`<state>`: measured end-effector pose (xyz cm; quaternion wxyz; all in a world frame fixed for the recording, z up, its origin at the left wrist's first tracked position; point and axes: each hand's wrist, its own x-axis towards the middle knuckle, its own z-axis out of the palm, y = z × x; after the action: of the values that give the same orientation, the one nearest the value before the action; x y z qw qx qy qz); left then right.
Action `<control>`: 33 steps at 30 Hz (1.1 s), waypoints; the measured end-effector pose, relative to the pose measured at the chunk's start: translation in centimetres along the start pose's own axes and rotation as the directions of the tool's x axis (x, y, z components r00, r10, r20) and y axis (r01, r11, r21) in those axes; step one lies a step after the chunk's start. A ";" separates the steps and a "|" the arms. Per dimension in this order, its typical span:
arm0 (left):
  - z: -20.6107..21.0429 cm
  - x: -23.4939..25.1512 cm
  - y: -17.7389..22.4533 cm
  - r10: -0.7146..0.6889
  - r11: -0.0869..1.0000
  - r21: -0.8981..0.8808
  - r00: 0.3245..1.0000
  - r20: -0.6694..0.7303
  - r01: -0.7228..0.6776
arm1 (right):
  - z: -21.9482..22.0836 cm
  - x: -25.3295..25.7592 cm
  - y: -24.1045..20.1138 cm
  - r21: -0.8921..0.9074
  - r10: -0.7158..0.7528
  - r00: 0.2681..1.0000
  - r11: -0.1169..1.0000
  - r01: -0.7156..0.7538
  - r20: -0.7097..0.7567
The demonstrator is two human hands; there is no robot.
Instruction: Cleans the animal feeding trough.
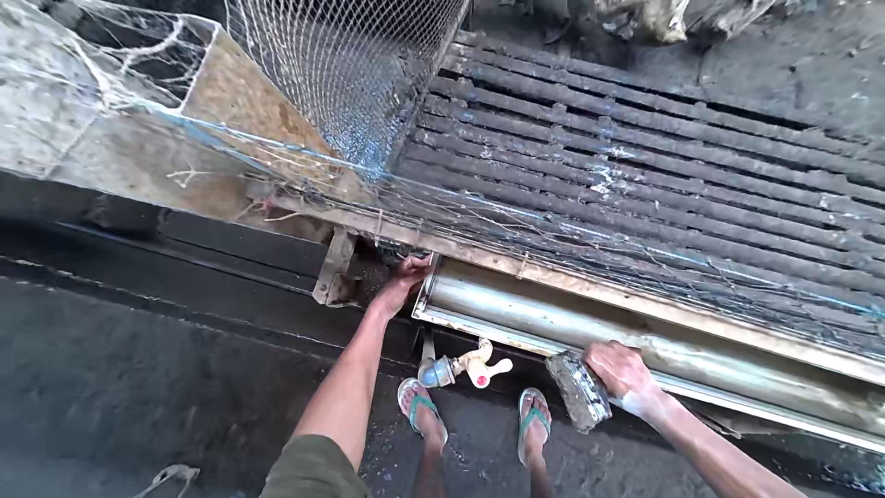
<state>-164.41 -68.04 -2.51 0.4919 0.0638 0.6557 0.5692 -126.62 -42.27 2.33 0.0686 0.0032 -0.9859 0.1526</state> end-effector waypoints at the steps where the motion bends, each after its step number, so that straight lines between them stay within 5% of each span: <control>1: 0.2 0.0 -0.7 0.027 1.000 0.008 1.000 -0.014 -0.026 | 0.0 -0.1 0.1 0.013 -0.008 1.000 1.000 0.008 -0.002; 18: 2.8 -2.2 0.1 0.065 0.980 0.190 0.998 -0.028 -0.058 | -0.6 0.1 0.6 0.040 -0.065 0.997 0.997 0.066 -0.029; 26: 4.5 -2.9 -0.8 -0.011 0.993 -0.118 0.999 -0.045 0.005 | -0.3 0.4 0.6 0.064 -0.106 0.994 0.992 0.106 -0.008; 33: 4.3 -2.1 0.1 -0.019 0.998 0.060 1.000 -0.023 0.020 | -0.1 0.8 1.4 0.103 -0.140 0.990 0.985 0.138 0.012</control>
<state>-160.31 -66.45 -0.64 0.4879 0.0657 0.6788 0.5448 -127.41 -40.89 2.16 0.0692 0.0767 -0.9748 0.1976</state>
